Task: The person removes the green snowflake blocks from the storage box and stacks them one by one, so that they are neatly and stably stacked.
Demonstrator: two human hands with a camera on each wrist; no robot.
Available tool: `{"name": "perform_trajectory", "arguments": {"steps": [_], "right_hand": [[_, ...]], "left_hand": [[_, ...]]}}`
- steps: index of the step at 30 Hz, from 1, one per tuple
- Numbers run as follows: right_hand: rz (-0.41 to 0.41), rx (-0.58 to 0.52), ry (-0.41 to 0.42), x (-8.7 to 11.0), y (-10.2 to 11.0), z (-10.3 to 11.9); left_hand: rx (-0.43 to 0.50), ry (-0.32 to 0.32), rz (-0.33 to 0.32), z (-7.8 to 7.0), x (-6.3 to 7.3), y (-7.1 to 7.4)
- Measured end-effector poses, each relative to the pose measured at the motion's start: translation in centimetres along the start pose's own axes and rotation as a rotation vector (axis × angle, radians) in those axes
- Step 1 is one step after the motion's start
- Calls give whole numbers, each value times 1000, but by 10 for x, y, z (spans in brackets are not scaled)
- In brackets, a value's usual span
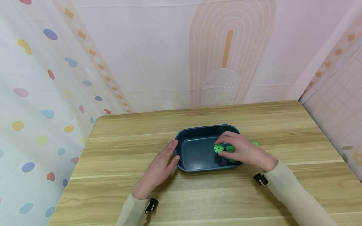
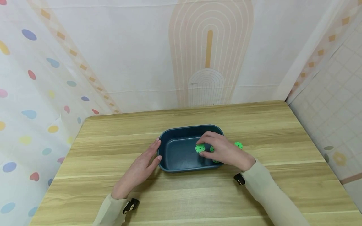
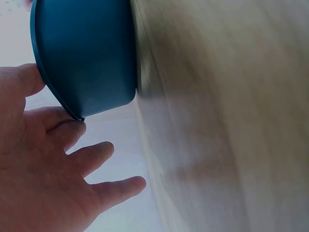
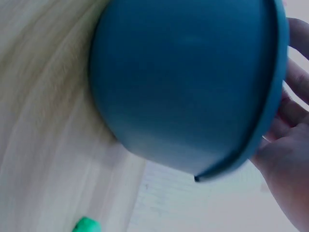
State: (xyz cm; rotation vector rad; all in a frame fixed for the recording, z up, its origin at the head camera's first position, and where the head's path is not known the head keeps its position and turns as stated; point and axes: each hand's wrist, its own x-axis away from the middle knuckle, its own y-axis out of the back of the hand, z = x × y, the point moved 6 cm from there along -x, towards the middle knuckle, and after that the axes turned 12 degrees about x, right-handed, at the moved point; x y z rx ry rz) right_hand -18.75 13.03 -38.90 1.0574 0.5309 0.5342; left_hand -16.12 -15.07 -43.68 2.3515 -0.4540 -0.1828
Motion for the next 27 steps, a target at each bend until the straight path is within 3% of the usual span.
{"name": "perform_trajectory", "arguments": {"steps": [14, 27], "right_hand": [[-49, 9, -25, 13, 15, -10], [-171, 72, -4, 27, 31, -18]], "left_hand": [[2, -1, -3, -1, 0, 0], [4, -4, -7, -1, 0, 0]]}}
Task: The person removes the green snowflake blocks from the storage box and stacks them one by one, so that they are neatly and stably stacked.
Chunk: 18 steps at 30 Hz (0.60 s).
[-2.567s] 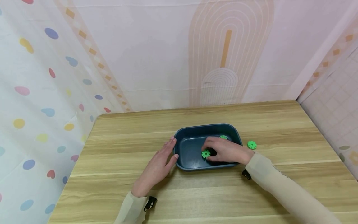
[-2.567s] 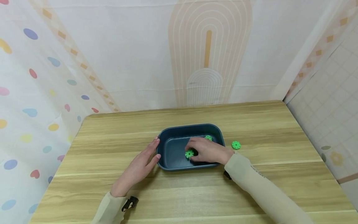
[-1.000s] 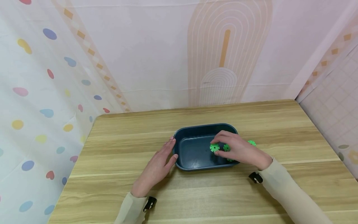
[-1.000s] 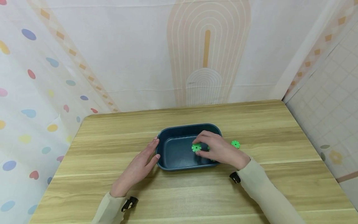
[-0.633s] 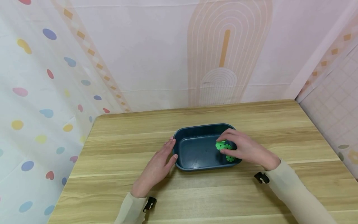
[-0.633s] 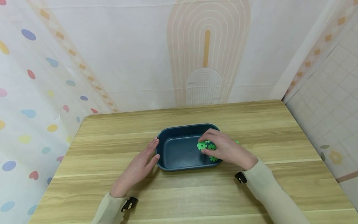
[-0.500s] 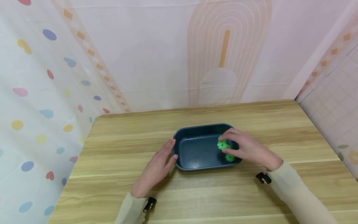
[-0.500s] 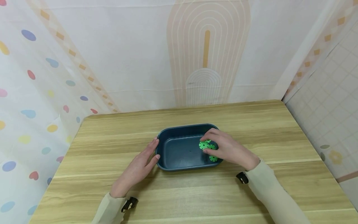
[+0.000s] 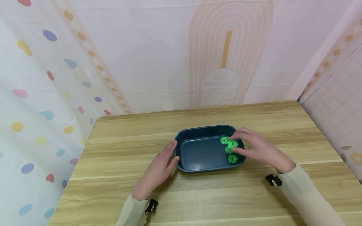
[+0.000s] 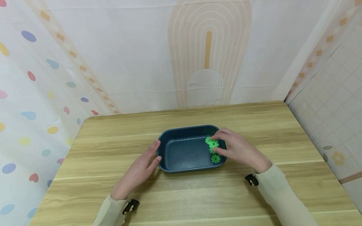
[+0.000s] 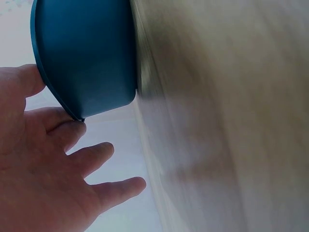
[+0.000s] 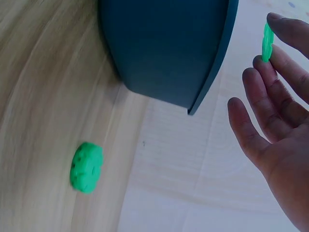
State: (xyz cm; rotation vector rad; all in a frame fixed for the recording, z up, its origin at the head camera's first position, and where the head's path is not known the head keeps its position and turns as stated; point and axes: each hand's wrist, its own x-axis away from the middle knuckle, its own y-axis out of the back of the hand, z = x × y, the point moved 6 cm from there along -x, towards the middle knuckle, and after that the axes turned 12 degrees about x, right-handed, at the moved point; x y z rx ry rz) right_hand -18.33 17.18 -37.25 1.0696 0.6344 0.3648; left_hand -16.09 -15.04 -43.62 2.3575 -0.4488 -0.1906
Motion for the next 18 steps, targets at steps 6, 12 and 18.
{"name": "perform_trajectory", "arguments": {"steps": [6, 12, 18], "right_hand": [[-53, 32, 7, 7, 6, -6], [-98, 53, 21, 14, 13, -12], [-128, 80, 4, 22, 18, -19]], "left_hand": [[1, 0, -2, 0, 0, 0], [1, -2, -5, 0, 0, 0], [-7, -6, -6, 0, 0, 0]]}}
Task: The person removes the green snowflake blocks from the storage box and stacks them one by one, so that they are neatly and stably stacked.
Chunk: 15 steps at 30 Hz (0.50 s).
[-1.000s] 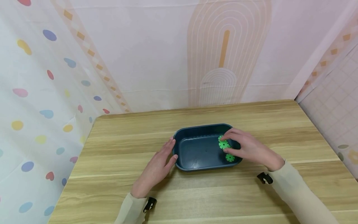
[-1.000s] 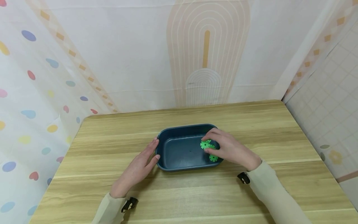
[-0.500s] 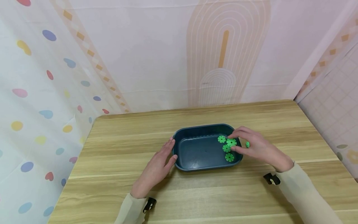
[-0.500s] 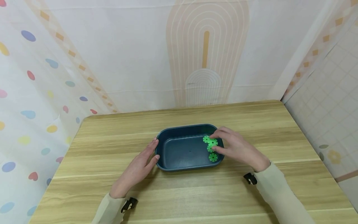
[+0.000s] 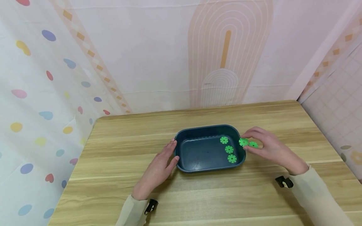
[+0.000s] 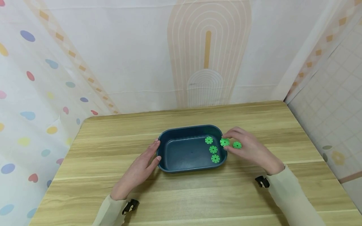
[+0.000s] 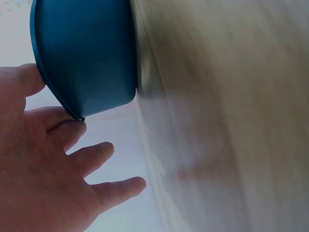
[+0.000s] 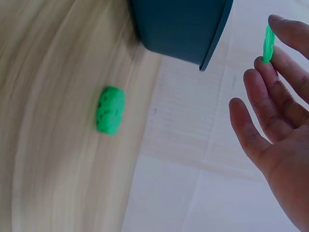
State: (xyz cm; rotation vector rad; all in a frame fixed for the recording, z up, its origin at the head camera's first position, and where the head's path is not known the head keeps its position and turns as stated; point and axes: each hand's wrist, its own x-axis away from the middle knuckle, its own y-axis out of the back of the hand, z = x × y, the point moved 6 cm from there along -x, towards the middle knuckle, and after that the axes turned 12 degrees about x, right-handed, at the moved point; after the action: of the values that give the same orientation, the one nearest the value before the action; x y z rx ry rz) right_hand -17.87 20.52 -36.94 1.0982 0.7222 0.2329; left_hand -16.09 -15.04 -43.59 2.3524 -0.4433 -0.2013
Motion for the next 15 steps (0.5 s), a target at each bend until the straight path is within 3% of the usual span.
{"name": "perform_trajectory", "arguments": {"steps": [15], "right_hand": [[6, 21, -47, 12, 2, -16]], "left_hand": [[-6, 4, 2, 1, 0, 0]]}}
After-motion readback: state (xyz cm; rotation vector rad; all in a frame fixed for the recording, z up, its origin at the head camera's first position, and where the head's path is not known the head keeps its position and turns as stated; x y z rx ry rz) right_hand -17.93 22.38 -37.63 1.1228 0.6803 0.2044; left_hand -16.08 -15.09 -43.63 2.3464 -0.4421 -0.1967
